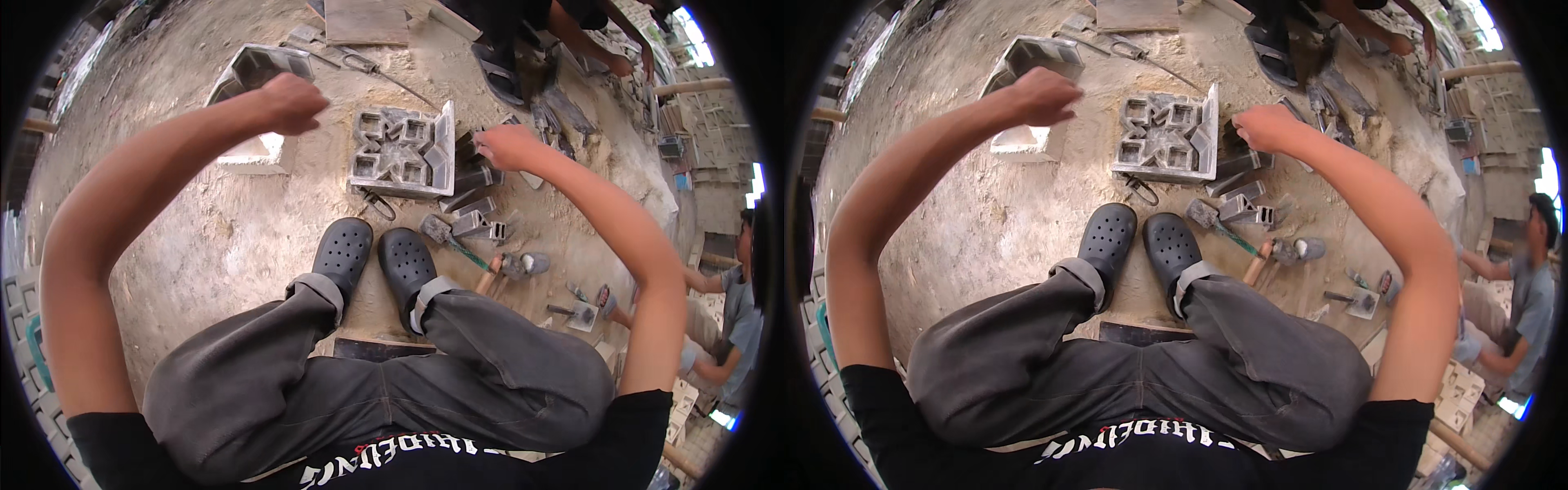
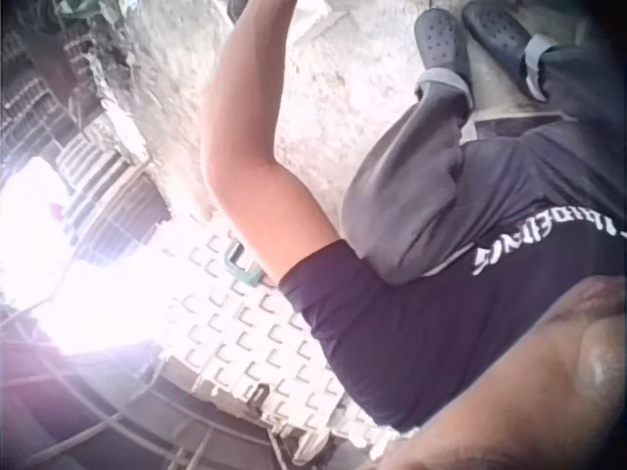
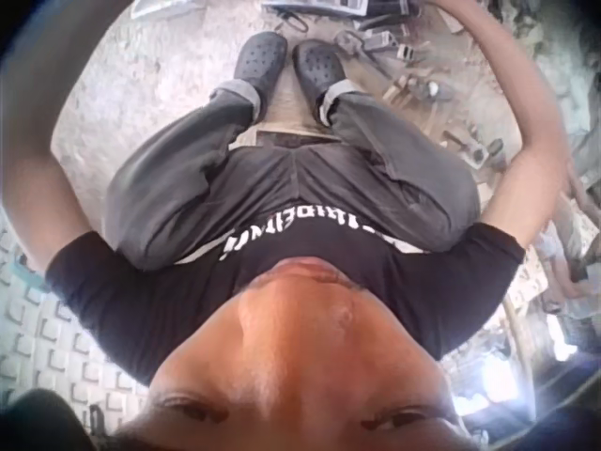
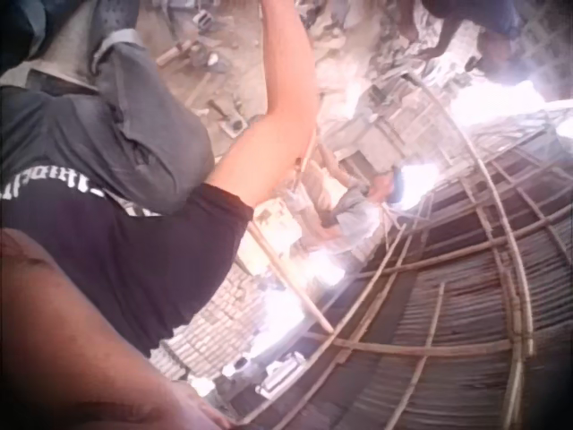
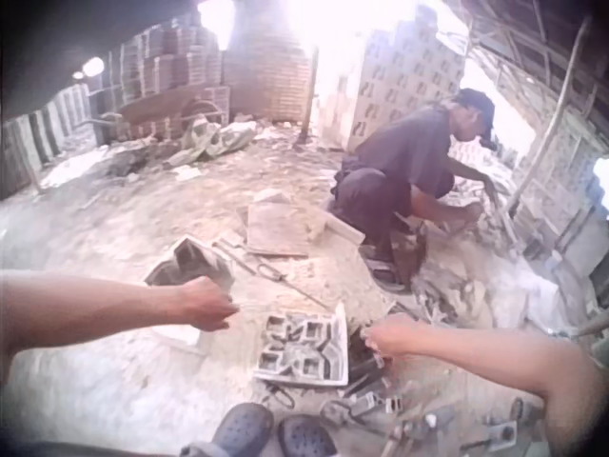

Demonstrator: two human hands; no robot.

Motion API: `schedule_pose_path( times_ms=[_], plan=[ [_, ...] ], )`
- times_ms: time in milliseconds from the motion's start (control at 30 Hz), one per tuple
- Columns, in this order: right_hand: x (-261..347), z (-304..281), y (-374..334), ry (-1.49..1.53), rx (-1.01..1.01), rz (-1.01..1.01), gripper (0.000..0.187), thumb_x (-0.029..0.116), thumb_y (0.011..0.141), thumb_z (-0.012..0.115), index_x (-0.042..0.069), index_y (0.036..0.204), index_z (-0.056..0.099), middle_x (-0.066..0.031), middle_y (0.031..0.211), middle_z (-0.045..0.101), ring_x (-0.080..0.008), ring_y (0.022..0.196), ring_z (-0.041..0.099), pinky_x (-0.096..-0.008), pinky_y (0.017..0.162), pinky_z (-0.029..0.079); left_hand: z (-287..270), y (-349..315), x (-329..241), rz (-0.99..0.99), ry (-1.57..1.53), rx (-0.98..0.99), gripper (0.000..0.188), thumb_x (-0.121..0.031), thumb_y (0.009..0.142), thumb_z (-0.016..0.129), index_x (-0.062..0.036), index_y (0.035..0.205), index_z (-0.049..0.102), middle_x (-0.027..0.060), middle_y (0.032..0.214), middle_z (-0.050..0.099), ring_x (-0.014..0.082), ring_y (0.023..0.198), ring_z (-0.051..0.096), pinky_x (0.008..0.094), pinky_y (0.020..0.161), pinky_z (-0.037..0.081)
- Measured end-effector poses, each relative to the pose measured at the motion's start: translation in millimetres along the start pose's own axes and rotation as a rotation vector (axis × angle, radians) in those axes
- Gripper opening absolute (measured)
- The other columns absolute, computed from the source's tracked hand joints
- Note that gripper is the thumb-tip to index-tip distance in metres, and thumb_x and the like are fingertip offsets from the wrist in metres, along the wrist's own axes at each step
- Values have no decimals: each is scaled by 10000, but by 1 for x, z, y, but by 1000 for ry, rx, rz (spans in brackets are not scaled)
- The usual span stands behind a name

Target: The person removes a decorative cement vent block from a metal mold, cleans the mold with a brush, and then reassembles the metal mold pieces for the next block.

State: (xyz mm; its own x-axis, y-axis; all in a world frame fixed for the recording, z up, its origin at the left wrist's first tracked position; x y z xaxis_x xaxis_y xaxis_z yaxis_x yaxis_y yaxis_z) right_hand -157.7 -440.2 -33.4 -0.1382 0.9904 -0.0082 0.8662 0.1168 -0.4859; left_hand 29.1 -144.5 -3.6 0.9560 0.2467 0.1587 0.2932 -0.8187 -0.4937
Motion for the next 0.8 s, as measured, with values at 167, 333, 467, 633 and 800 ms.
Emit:
schedule_pose_path(
  times_ms=[167,333,467,633,800],
  plan=[
    [17,39,44,28,-186,2,325,334,882,650,73,1076,641,-158,1103,594,-352,1022,623,-508,800,515,46,18,-77,219,-175,72,443,-408,918,613,-79,1214,584,102,1110,647,270,1017,648,430,814,553],
    [27,67,62,152,-200,7,381,313,854,683,98,1160,610,-102,1115,571,-320,1002,632,-464,798,537,93,28,-107,231,-455,-77,451,-366,896,631,-90,1250,582,109,1164,640,304,1047,634,431,892,525],
    [24,80,70,279,-325,5,313,266,845,681,84,1096,639,-82,1053,608,-307,967,639,-445,798,536,119,39,-119,125,-730,-231,279,-301,896,631,-112,1098,667,89,1049,669,302,976,651,426,829,537],
    [18,80,70,428,-512,9,180,225,837,664,84,946,688,-67,995,668,-301,929,652,-414,784,537,127,38,-118,58,-734,-309,228,-290,885,647,-106,1018,666,82,980,649,297,915,655,426,769,539],
    [18,74,68,381,-545,-32,179,225,840,654,97,960,692,-51,1006,672,-290,907,662,-407,773,543,124,36,-111,100,-673,-386,224,-289,855,670,-98,967,630,86,920,610,302,850,651,433,693,537]
  ],
)
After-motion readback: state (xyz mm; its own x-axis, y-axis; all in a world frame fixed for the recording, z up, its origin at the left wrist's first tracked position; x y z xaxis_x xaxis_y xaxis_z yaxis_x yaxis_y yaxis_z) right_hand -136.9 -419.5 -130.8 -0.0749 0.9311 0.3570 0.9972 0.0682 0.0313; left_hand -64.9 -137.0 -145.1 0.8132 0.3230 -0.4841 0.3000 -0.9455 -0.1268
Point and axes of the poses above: each hand's wrist, its own y-axis towards the middle knuckle, its own z-axis out of the palm, x = y × z, the point moved 4 cm from there along y, towards the middle knuckle
